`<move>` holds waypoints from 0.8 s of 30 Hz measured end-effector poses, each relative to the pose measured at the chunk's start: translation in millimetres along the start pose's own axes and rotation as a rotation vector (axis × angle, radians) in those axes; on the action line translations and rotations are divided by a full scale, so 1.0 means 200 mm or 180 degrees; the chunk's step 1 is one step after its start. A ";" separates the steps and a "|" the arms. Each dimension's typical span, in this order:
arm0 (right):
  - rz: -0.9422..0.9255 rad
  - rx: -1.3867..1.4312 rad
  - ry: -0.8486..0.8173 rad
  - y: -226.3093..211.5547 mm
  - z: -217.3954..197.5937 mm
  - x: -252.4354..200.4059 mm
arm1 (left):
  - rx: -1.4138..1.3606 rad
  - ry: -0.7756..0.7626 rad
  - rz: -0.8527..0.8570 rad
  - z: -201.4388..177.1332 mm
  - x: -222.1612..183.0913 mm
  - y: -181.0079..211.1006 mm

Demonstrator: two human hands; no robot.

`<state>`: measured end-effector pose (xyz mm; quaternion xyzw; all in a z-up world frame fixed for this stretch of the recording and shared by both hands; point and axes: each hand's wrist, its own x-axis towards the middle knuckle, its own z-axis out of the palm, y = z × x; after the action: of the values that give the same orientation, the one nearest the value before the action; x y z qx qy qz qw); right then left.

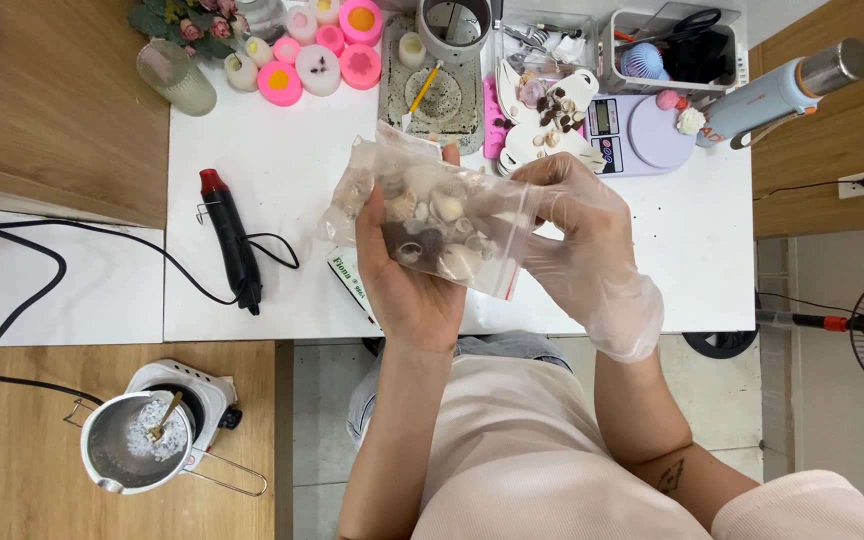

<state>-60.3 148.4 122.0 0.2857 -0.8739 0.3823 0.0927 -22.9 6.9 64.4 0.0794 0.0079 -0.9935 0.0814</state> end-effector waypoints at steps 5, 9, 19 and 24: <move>0.0109 0.0251 0.0047 0.02 0.03 0.00 | -0.0028 0.0034 0.0035 -0.05 0.04 0.02; 0.0237 0.0751 0.0182 0.07 0.05 -0.02 | 0.0151 0.0042 0.0217 -0.10 0.07 0.07; 0.1559 0.2047 0.0192 0.56 0.26 -0.01 | 0.0454 0.0017 0.0781 -0.16 0.08 0.30; 0.1778 0.1362 -0.0679 1.02 0.58 -0.02 | 0.0446 0.0088 0.0861 -0.17 0.08 0.35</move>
<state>-167.5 177.8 -85.4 0.0872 -0.8232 0.5351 -0.1687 -21.1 -63.4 28.5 0.0988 -0.0711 -0.9704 0.2086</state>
